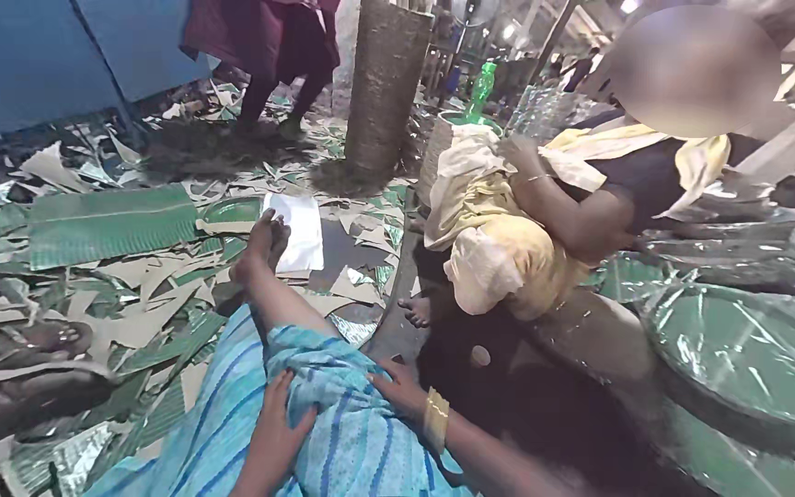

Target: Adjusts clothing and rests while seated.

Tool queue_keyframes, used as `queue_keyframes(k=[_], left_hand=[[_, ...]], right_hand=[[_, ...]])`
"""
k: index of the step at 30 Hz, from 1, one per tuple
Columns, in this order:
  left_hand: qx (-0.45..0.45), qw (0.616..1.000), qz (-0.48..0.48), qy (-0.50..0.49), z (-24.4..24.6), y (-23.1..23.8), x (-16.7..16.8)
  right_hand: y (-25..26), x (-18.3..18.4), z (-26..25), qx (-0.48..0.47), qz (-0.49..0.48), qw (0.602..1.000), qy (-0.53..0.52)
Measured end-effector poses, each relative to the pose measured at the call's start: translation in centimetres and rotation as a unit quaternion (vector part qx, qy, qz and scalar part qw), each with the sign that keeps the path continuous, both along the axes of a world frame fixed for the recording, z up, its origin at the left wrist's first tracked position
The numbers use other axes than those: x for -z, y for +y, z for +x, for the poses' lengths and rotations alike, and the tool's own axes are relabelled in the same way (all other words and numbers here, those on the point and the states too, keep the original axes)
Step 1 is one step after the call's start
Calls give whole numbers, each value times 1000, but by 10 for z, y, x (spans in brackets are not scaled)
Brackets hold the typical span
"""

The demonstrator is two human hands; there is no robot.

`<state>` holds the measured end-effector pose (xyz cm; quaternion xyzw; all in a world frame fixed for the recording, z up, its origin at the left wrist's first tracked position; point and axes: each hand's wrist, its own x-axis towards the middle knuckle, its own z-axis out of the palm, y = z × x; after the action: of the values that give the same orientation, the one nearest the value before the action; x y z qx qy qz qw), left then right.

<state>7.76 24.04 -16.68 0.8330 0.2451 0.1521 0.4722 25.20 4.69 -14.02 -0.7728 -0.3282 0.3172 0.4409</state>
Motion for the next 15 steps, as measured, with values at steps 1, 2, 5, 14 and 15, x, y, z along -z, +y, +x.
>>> queue_keyframes(k=[1, 2, 5, 14, 15], left_hand=[[-2, 1000, 0, 0, 0, -1, -2], [-3, 1000, 1, 1, 0, -2, -4], [-8, 1000, 19, 2, -2, -4, -4], [19, 999, 31, 32, -4, -4, -3], [23, 998, 33, 40, -3, -4, -3]], right_hand=[[-5, 0, -3, 6, 6, 1000, -10], [-7, 0, -7, 20, 15, 1000, -10], [6, -10, -14, 74, 6, 997, 25], [25, -38, 5, 37, -121, 992, -4], [21, -45, -2, 34, -134, 990, -41]])
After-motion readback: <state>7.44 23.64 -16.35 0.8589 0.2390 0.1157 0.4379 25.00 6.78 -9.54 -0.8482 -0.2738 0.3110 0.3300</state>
